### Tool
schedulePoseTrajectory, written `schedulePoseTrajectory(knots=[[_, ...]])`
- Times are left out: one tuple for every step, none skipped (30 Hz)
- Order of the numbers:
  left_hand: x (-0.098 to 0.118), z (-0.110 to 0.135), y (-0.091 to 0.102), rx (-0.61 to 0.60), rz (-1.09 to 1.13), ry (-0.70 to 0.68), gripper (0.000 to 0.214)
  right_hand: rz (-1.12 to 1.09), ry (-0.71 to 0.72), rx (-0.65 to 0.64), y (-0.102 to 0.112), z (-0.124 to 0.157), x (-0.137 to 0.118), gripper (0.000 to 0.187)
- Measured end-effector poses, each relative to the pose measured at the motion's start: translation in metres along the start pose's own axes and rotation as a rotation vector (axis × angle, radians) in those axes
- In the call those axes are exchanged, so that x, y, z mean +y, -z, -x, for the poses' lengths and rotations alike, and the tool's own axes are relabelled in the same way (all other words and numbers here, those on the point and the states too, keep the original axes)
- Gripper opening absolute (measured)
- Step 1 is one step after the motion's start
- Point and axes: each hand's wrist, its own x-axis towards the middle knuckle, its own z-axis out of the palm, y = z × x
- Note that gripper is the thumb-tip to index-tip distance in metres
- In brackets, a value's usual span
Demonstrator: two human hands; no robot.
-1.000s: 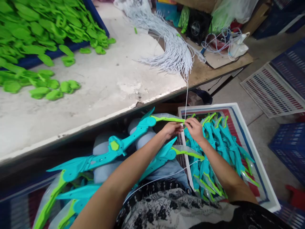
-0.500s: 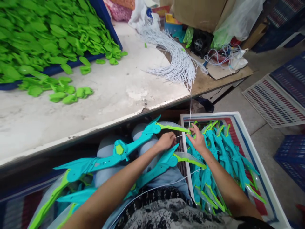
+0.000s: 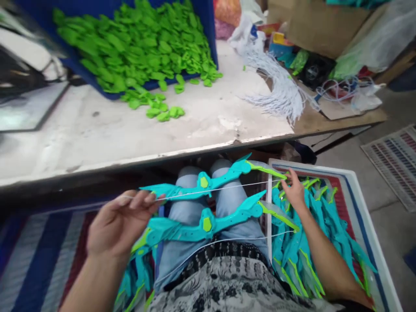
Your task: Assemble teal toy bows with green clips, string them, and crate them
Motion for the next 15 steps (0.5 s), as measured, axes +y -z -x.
schedulePoseTrajectory(knots=[[-0.004,0.004,0.005,-0.021,0.031,0.006,0.029,0.033,-0.003,0.002,-0.001,-0.004,0.0,0.061],[-0.006,0.006,0.011,-0.034,0.044,-0.002,0.028,0.066,-0.002,0.004,-0.002,-0.008,0.0,0.061],[-0.008,0.008,0.019,-0.036,0.043,-0.022,0.026,0.1,0.002,0.006,-0.002,-0.012,0.0,0.061],[-0.008,0.01,0.028,-0.03,0.03,-0.047,0.025,0.135,0.007,0.001,-0.002,-0.016,0.001,0.06],[-0.009,0.012,0.037,-0.019,0.007,-0.065,0.025,0.176,0.013,-0.013,0.0,-0.02,0.001,0.058],[-0.01,0.014,0.045,-0.008,-0.024,-0.064,0.027,0.223,0.027,-0.035,0.003,-0.024,0.0,0.056],[-0.012,0.017,0.051,-0.002,-0.056,-0.041,0.029,0.269,0.055,-0.057,0.005,-0.028,-0.004,0.054],[-0.015,0.021,0.056,-0.001,-0.08,-0.002,0.031,0.306,0.105,-0.066,0.006,-0.033,-0.012,0.053],[-0.02,0.024,0.058,-0.008,-0.087,0.047,0.032,0.326,0.18,-0.056,0.006,-0.036,-0.024,0.052],[-0.027,0.027,0.058,-0.023,-0.08,0.099,0.033,0.319,0.28,-0.034,0.003,-0.038,-0.041,0.051],[-0.035,0.028,0.055,-0.043,-0.066,0.148,0.031,0.284,0.397,-0.016,-0.004,-0.037,-0.064,0.049],[-0.044,0.029,0.051,-0.069,-0.053,0.189,0.027,0.228,0.525,-0.006,-0.014,-0.033,-0.09,0.046],[-0.053,0.03,0.045,-0.099,-0.053,0.226,0.02,0.164,0.654,-0.048,-0.027,-0.027,-0.118,0.041],[-0.062,0.03,0.039,-0.133,-0.069,0.256,0.012,0.105,0.784,-0.146,-0.044,-0.018,-0.148,0.037],[-0.07,0.03,0.034,-0.17,-0.096,0.277,0.007,0.063,0.909,-0.248,-0.063,-0.007,-0.176,0.034]])
